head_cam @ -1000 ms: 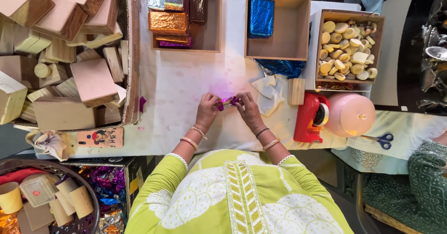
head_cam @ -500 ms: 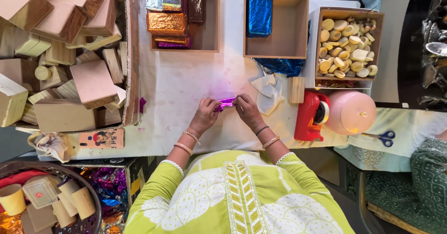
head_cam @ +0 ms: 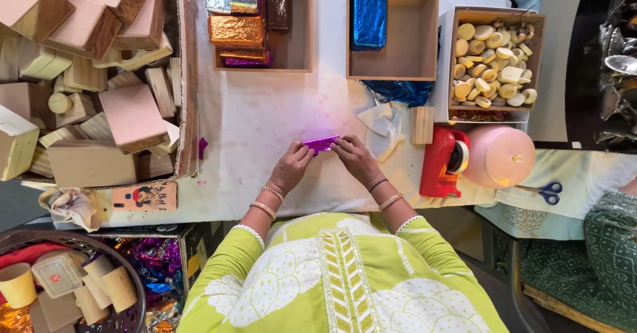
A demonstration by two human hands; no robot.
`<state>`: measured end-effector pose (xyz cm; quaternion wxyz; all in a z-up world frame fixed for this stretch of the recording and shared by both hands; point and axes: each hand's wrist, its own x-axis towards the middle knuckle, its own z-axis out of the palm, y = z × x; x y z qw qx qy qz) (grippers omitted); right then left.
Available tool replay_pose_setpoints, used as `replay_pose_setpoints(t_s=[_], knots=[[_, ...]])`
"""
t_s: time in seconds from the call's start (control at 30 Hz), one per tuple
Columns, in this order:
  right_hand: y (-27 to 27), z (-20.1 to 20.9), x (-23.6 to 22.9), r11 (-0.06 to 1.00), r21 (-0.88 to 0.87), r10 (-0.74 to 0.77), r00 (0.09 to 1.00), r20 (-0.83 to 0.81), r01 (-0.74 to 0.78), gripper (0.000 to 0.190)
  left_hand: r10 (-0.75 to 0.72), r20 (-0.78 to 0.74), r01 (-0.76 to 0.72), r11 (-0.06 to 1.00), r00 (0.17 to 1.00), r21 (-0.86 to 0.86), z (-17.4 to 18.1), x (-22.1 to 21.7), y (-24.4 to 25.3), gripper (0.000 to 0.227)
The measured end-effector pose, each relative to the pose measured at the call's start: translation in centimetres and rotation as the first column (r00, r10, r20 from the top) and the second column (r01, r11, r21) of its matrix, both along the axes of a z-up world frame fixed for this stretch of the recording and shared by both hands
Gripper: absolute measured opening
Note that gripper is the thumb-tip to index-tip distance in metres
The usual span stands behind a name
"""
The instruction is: Wrapping rectangular bars of soap in shiny purple and silver decorative paper.
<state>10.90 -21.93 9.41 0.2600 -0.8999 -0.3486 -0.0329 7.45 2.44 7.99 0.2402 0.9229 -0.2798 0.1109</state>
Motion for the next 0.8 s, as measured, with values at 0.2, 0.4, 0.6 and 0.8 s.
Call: replay_pose_setpoints(t_s=[0.2,0.4,0.6,0.8], knots=[[-0.2,-1.7,-0.6,0.998,-0.014,-0.055,0.998,0.044,0.056,0.035,-0.136,-0.046,0.136,0.991,0.990,-0.010,3.4,0.7,0.9,0.030],[0.2,-1.3,-1.1,0.992,-0.059,-0.106,0.989,0.101,0.113,0.032,-0.171,0.064,0.147,0.948,0.983,0.281,-0.5,-0.1,1.8,0.041],[0.7,-1.0,-1.7,0.979,-0.102,-0.161,0.979,0.128,0.175,0.031,-0.167,0.076,0.136,0.941,0.983,0.311,-1.3,0.1,1.1,0.037],[1.3,0.2,-2.6,0.969,-0.107,-0.210,0.971,0.114,0.222,0.033,-0.136,0.094,0.108,0.959,0.986,0.261,-2.2,-0.1,0.0,0.034]])
